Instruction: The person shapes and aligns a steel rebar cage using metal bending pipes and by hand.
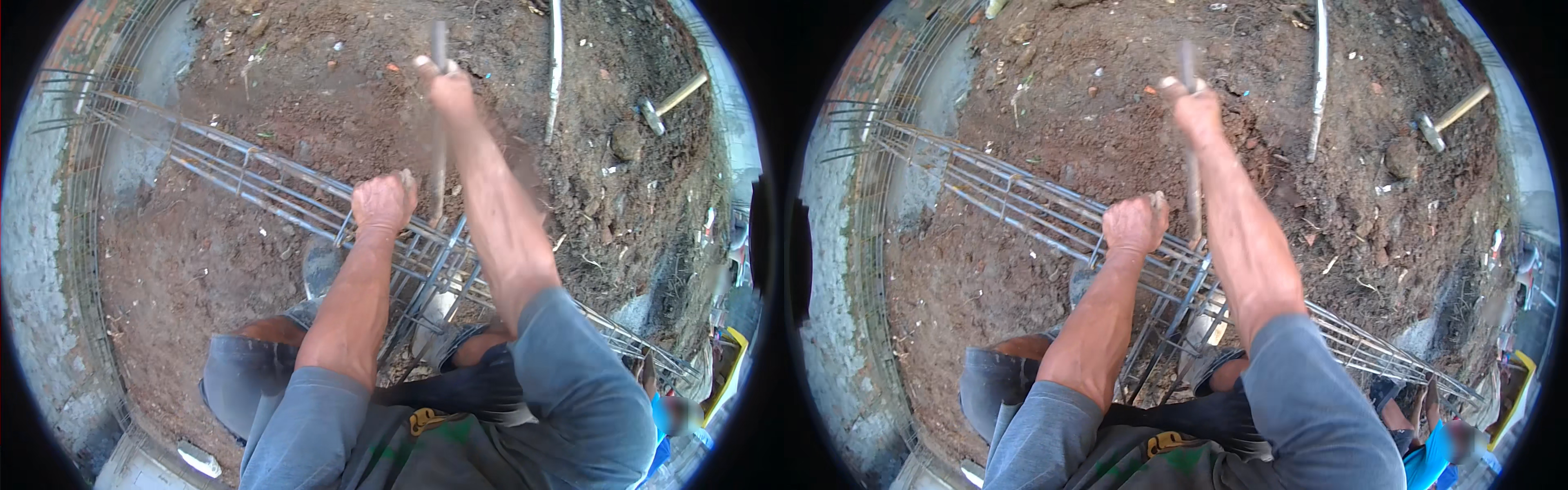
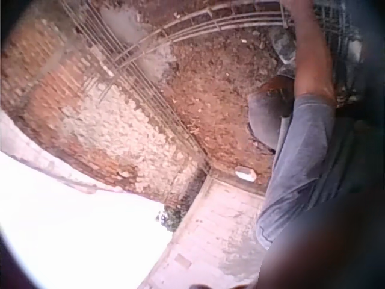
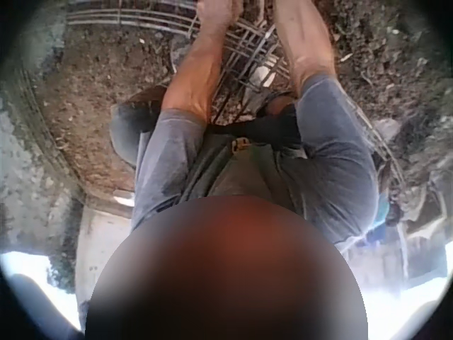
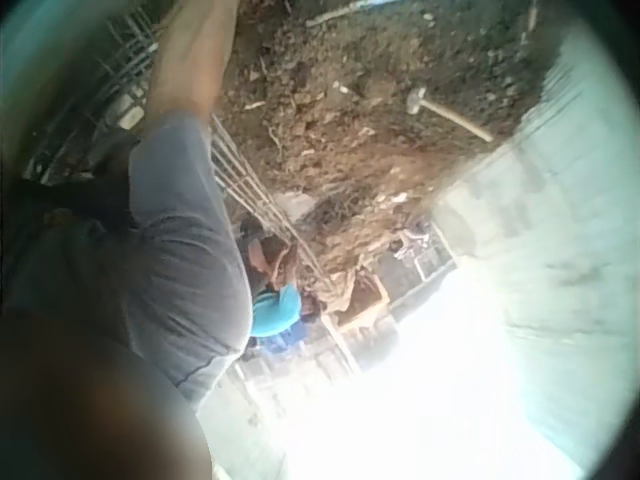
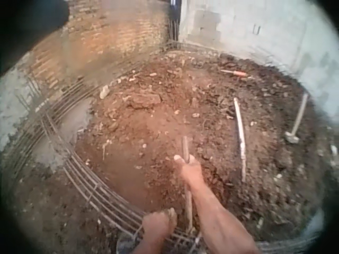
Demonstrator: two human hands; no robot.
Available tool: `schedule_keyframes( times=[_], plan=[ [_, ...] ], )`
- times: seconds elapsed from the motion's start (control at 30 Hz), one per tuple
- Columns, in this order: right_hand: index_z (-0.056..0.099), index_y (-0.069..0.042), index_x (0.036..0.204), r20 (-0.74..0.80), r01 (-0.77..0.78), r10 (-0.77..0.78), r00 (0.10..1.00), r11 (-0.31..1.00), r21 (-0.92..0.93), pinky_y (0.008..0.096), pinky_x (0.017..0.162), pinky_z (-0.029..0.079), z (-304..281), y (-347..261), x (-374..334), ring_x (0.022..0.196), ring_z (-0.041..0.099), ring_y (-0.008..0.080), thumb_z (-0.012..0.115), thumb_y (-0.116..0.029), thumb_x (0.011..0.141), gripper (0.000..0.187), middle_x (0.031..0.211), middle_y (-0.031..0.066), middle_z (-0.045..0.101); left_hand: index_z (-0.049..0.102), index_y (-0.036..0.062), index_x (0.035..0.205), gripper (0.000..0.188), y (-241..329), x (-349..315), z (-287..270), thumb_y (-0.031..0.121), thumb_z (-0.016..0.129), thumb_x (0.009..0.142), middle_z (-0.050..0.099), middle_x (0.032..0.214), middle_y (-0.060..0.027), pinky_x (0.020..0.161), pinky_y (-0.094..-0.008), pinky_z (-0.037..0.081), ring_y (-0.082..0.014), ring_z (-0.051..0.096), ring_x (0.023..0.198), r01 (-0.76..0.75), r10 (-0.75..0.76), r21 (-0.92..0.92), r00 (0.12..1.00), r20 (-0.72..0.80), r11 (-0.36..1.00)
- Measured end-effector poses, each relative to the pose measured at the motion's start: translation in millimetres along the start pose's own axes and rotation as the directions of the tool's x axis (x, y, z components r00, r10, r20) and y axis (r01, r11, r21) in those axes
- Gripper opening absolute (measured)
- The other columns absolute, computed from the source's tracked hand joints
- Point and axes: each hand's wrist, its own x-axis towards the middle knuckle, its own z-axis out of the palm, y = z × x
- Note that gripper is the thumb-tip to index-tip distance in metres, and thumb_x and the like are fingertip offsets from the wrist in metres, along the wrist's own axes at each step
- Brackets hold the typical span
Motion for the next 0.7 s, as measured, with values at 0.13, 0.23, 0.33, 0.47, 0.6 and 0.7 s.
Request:
schedule_keyframes(
  times=[0.13,0.23,0.33,0.47,0.6,0.7],
  plan=[
    [0.065,-0.003,0.087,-0.065,0.355,-0.36,0.931,0.932,-0.078,0.0323,0.061,0.05,-43,-55,-110,0.061,0.061,0.0178,0.074,-0.022,0.087,0.021,0.072,0.0047,0.065,0.077,0.01,0.087,0.044,-3,-13,15,0.047,0.055,0.094,0.074,0.09,-0.0178,0.083,-0.0473,0.056,-0.037,0.072,0.088,-0.079,0.07,-0.204,0.996,-0.051,0.976],
    [0.062,-0.004,0.091,-0.455,0.381,-0.374,0.808,0.921,-0.08,0.0371,0.059,0.049,-141,-148,-90,0.06,0.062,0.0238,0.067,-0.032,0.095,0.029,0.067,0.0088,0.062,0.077,0.0107,0.087,0.042,10,-16,13,0.045,0.055,0.096,0.074,0.095,-0.019,0.086,-0.0485,0.055,-0.0373,0.071,0.094,0.01,-0.041,-0.165,0.982,-0.185,0.986],
    [0.055,-0.011,0.084,-0.484,0.516,-0.394,0.781,0.844,0.145,0.03,0.044,0.038,-255,-225,-87,0.043,0.044,0.0127,0.066,-0.03,0.097,0.026,0.054,-0.0026,0.046,0.073,0.0083,0.103,0.042,7,-32,5,0.045,0.053,0.098,0.072,0.104,-0.0216,0.093,-0.05,0.051,-0.0411,0.067,0.102,-0.101,0.084,-0.167,0.991,-0.104,0.981],
    [0.051,-0.014,0.08,-0.174,0.477,-0.452,0.875,0.743,0.47,0.027,0.04,0.038,-337,-275,-139,0.04,0.041,0.0113,0.065,-0.034,0.099,0.031,0.052,-0.0043,0.044,0.072,0.0068,0.104,0.042,-6,-33,-4,0.042,0.052,0.098,0.071,0.104,-0.0254,0.092,-0.0504,0.049,-0.0448,0.064,0.105,0.056,-0.118,-0.524,0.989,-0.086,0.85],
    [0.05,-0.016,0.076,-0.673,0.644,-0.377,0.636,0.74,0.194,0.0257,0.041,0.04,-333,-233,-189,0.039,0.041,0.0109,0.066,-0.037,0.099,0.035,0.052,-0.0042,0.044,0.072,0.0027,0.1,0.045,-7,-25,4,0.043,0.052,0.098,0.071,0.098,-0.0249,0.087,-0.0502,0.049,-0.0447,0.066,0.097,-0.016,-0.067,-0.648,0.992,-0.104,0.761],
    [0.056,-0.013,0.081,-0.699,0.571,-0.24,0.674,0.77,0.286,0.0274,0.049,0.044,-321,-169,-177,0.048,0.048,0.0115,0.068,-0.031,0.097,0.027,0.058,-0.002,0.049,0.071,0.0015,0.098,0.043,-6,-23,13,0.041,0.054,0.099,0.071,0.086,-0.0198,0.08,-0.0452,0.05,-0.0379,0.067,0.084,-0.101,-0.032,-0.652,0.981,-0.189,0.752]
  ],
)
